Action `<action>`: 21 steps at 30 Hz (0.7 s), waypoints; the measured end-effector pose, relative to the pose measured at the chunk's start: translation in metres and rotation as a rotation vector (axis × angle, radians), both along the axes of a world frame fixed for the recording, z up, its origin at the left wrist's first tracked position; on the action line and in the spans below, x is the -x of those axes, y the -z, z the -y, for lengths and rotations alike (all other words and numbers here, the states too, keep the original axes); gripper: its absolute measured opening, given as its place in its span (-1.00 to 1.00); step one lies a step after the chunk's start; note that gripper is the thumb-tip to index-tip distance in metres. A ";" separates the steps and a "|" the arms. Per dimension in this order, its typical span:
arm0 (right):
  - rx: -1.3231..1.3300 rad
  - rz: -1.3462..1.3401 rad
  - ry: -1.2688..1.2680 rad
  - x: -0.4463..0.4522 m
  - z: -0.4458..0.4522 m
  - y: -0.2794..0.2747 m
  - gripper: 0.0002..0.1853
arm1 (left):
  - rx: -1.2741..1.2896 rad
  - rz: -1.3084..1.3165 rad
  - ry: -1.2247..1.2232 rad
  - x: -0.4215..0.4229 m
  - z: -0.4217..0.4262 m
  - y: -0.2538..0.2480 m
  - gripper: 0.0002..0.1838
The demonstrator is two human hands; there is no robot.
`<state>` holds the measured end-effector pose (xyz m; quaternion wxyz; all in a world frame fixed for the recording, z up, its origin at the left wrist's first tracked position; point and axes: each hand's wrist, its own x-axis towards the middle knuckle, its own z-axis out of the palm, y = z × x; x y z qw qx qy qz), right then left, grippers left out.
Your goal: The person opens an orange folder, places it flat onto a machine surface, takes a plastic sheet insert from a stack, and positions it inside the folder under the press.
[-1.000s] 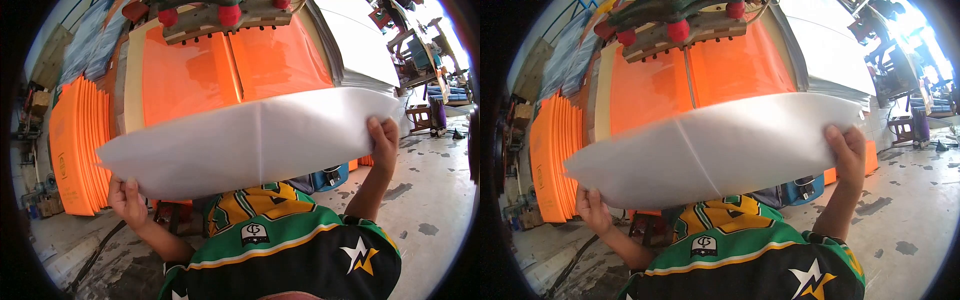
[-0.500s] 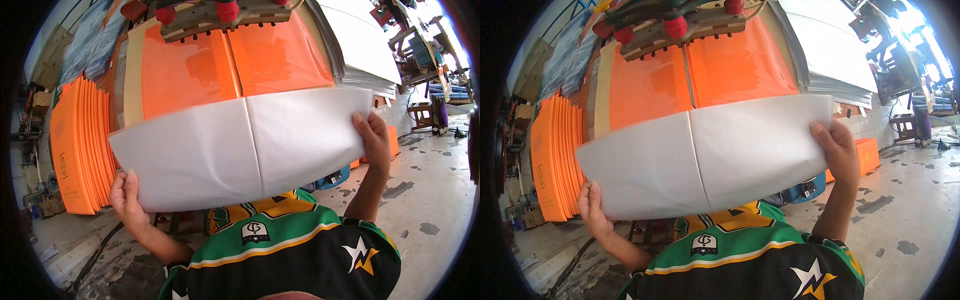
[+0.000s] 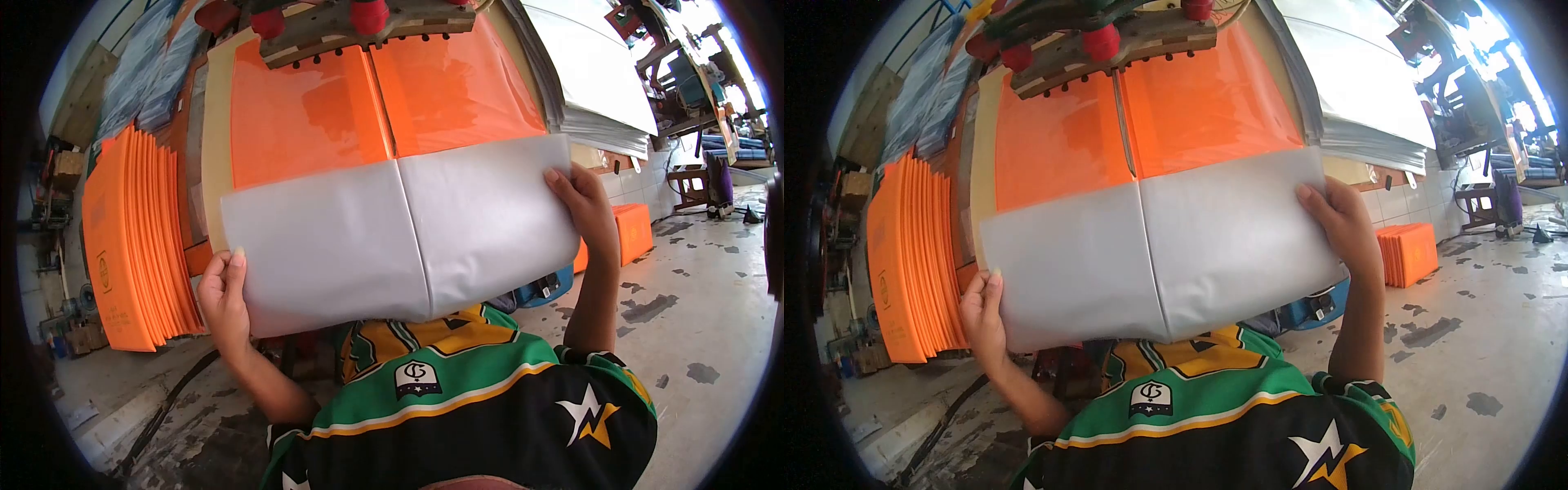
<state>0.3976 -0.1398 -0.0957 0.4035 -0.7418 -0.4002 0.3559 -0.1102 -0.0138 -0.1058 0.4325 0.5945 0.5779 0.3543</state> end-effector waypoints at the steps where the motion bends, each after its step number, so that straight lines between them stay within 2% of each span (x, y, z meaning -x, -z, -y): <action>1: 0.000 0.000 0.000 -0.002 -0.001 0.001 -0.60 | 0.006 0.012 0.004 0.000 -0.003 0.003 -0.69; 4: -0.004 -0.005 -0.021 -0.007 -0.006 0.005 -0.59 | 0.009 0.004 0.004 -0.007 -0.010 0.001 -0.69; 9: -0.087 0.171 -0.052 -0.017 -0.028 0.011 -0.58 | 0.007 0.002 0.037 -0.009 -0.036 0.006 -0.67; 16: -0.140 0.118 -0.092 -0.027 -0.070 0.019 -0.57 | -0.025 0.006 0.036 -0.011 -0.078 0.015 -0.67; 19: -0.184 0.207 -0.069 -0.031 -0.093 0.019 -0.57 | -0.100 -0.023 0.054 -0.016 -0.094 0.011 -0.67; 21: -0.137 0.498 -0.106 -0.032 -0.108 0.009 -0.58 | -0.173 -0.065 0.092 -0.020 -0.105 0.008 -0.68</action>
